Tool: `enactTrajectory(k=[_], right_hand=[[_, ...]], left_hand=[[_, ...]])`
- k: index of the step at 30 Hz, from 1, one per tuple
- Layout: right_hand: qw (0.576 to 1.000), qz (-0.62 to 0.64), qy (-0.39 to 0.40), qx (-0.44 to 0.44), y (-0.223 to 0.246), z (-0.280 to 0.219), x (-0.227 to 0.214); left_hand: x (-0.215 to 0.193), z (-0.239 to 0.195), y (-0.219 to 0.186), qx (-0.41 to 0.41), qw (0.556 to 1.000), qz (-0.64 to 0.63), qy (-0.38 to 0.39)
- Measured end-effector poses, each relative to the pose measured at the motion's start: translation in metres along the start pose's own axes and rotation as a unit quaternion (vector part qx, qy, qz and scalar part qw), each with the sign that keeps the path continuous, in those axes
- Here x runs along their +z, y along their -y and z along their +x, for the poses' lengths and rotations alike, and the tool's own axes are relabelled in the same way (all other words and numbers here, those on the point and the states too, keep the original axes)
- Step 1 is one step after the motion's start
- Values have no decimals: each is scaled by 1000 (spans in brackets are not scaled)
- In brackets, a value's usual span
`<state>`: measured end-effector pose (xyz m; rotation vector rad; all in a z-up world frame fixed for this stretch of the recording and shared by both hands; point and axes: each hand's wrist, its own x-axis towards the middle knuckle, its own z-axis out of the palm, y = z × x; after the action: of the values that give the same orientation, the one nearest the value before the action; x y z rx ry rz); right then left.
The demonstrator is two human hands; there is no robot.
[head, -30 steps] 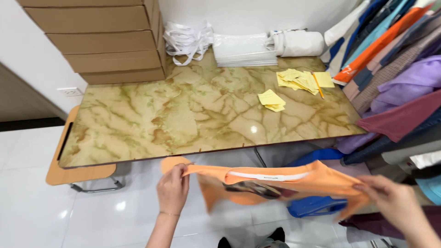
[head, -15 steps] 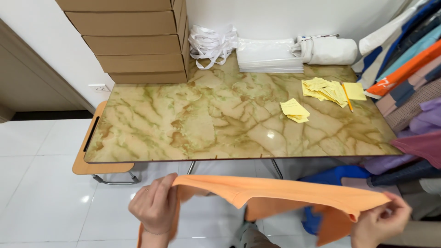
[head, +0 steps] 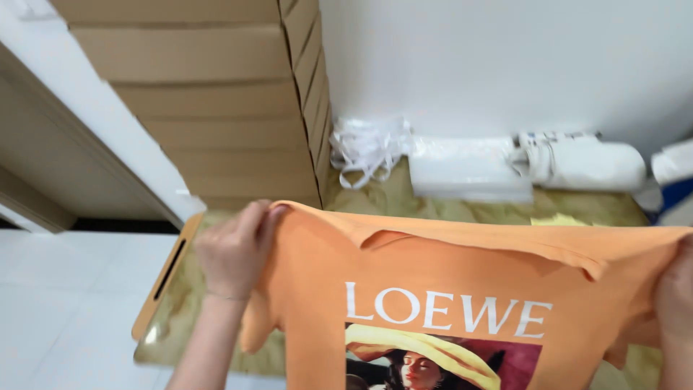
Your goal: The person takes an orange t-shirt, a maroon long-sleeved shirt, and a white long-sleeved shirt from a clothing rack. They lay each item on a marble-patterned table, fold them neatly by hand, and place them into a stack.
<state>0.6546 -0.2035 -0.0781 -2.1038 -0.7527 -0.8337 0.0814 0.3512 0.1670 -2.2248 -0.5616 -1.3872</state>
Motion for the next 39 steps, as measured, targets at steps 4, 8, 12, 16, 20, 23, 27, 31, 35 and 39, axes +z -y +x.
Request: enactTrajectory(k=[4,8,12,16,20,23,27,31,35,39], right_hand=[[994,68,-40,-74,153,78,54],[983,-170,60,-35,110,104,176],[939,-179,262,132,104,94,258],[890,-215,359,180,83,76,299],[861,-216,402,225,84,65,310],[842,-198,412,287,94,79,304],[791,-184,463,356,89,95,272],[766,-125,474,416,70,90,220],[698,-116,534,462,83,100,177],[630,-206,603,444,63,88,154]], left_hand=[[142,5,-8,-34,999,-7,34],[298,-43,-30,-4,988,78,133],[414,-115,-59,17,973,75,219],[485,-178,-77,21,947,26,319],[524,-228,-87,-19,879,19,476],[525,-219,-89,-115,799,11,590],[477,-146,-82,-218,673,-94,700],[426,-116,-61,-252,589,-93,762],[384,-116,-14,-185,525,-64,828],[343,-105,20,-350,448,-85,818]])
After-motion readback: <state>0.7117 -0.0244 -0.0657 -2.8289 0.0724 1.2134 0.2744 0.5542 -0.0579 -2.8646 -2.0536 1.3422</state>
